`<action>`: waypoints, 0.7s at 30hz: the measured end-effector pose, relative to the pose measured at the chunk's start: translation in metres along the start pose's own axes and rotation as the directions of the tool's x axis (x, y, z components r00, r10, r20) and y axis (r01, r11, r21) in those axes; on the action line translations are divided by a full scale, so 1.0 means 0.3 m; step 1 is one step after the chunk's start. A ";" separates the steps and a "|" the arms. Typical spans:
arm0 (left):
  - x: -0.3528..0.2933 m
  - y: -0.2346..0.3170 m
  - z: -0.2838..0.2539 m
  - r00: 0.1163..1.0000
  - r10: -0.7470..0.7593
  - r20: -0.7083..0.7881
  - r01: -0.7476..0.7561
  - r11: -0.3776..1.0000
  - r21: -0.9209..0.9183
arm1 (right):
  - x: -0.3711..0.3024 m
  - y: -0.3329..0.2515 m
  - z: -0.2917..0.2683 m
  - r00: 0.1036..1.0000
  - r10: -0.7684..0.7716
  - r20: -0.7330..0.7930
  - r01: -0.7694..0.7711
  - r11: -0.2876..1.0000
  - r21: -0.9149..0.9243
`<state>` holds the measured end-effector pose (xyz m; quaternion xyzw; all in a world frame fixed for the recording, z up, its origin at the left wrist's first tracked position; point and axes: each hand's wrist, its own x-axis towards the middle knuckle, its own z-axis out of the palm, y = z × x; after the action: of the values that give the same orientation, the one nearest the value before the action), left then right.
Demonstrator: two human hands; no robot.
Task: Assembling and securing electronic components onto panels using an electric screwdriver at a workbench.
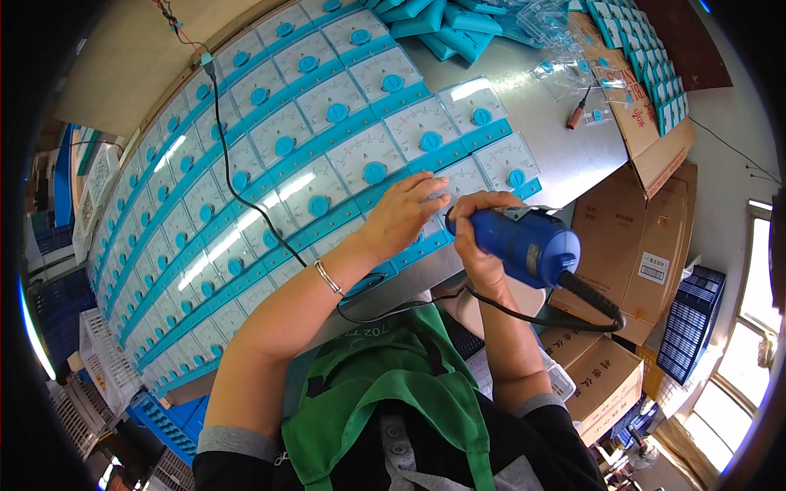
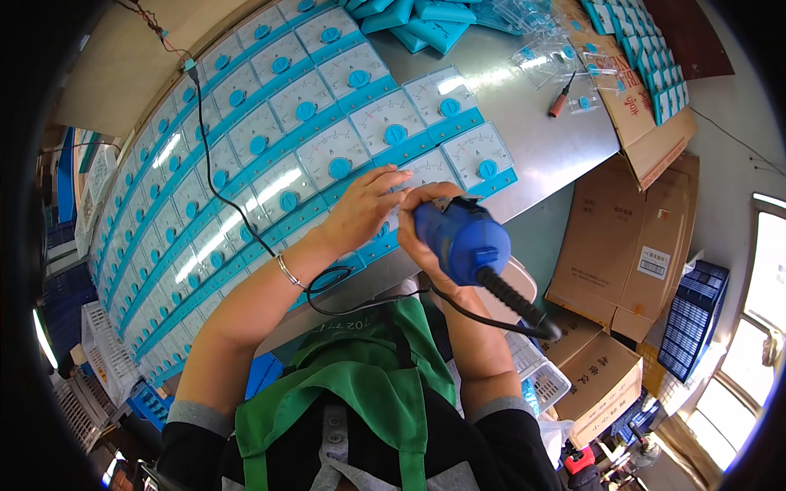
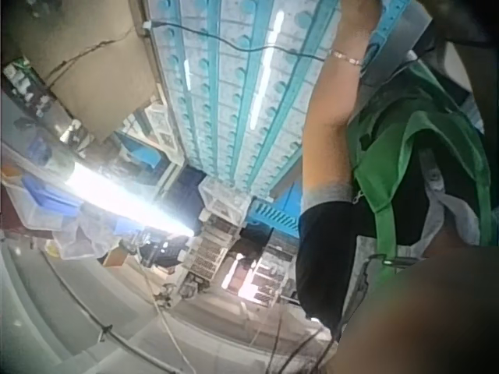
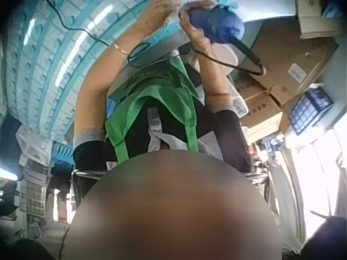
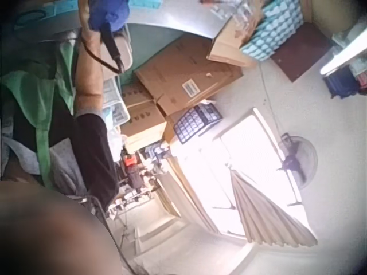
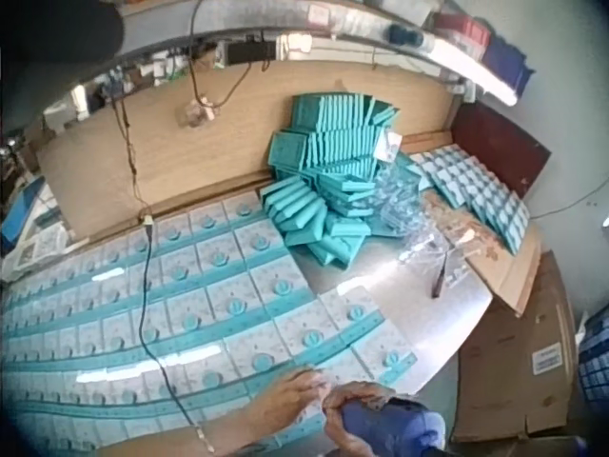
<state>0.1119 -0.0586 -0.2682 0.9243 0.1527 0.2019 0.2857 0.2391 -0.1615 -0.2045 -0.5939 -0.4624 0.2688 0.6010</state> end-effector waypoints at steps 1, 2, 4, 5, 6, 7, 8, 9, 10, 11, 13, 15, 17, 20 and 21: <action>-0.002 0.002 -0.006 1.000 0.018 -0.019 -0.019 0.999 -0.027 | 0.003 -0.006 0.020 0.922 0.350 -0.163 -0.256 0.871 0.419; -0.013 0.005 -0.009 1.000 0.017 -0.024 -0.018 1.000 -0.026 | 0.008 -0.012 0.035 0.715 0.683 -0.149 -0.339 0.525 0.781; 0.008 0.003 -0.030 0.999 0.049 -0.005 -0.049 0.999 0.024 | 0.072 -0.006 -0.002 0.983 0.045 -0.179 -0.051 0.998 -0.032; 0.004 0.010 -0.045 0.998 0.054 -0.016 -0.053 0.998 0.033 | 0.073 -0.027 -0.008 0.975 0.117 -0.190 -0.107 0.992 0.063; 0.004 0.050 -0.070 0.999 -0.002 -0.034 0.005 0.995 0.099 | 0.067 -0.047 -0.018 0.960 0.200 -0.195 -0.171 0.973 0.156; -0.024 0.095 -0.087 0.996 -0.065 -0.054 0.073 0.984 0.164 | 0.055 -0.074 -0.016 0.961 0.202 -0.188 -0.174 0.972 0.157; -0.067 0.132 -0.082 0.996 -0.072 -0.056 0.081 0.983 0.164 | 0.044 -0.098 -0.013 0.970 0.150 -0.189 -0.117 0.978 0.175; -0.109 0.168 -0.085 0.996 -0.086 0.014 0.082 0.981 0.175 | 0.039 -0.115 -0.008 0.975 0.093 -0.201 -0.054 0.980 0.190; -0.144 0.201 -0.089 0.991 -0.102 0.082 0.085 0.978 0.190 | 0.033 -0.089 -0.015 0.976 0.088 -0.201 -0.049 0.980 0.192; -0.175 0.236 -0.074 0.992 -0.100 0.081 0.083 0.978 0.193 | 0.019 -0.035 -0.031 0.983 -0.025 -0.181 0.029 0.999 0.017; -0.208 0.290 -0.025 0.986 -0.140 0.089 0.125 0.980 0.155 | 0.023 -0.010 -0.028 0.982 -0.138 -0.130 0.118 0.982 -0.150; -0.224 0.300 -0.002 0.982 -0.165 0.089 0.147 0.972 0.183 | 0.022 -0.039 0.000 0.985 -0.057 -0.161 0.058 0.998 0.003; -0.246 0.301 0.009 0.977 -0.193 0.094 0.170 0.964 0.207 | 0.019 -0.086 0.033 0.983 0.010 -0.183 0.007 0.995 0.095; -0.245 0.285 0.010 0.977 -0.179 0.117 0.156 0.970 0.188 | 0.022 -0.100 0.047 0.977 0.081 -0.199 -0.039 0.977 0.209; -0.246 0.288 0.012 0.978 -0.176 0.116 0.150 0.968 0.200 | 0.017 -0.099 0.050 0.975 0.097 -0.199 -0.049 0.971 0.233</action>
<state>0.0636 -0.1579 -0.2410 0.9430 0.2273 0.1003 0.2215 0.2216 -0.1546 -0.1766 -0.5631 -0.3408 0.2780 0.6996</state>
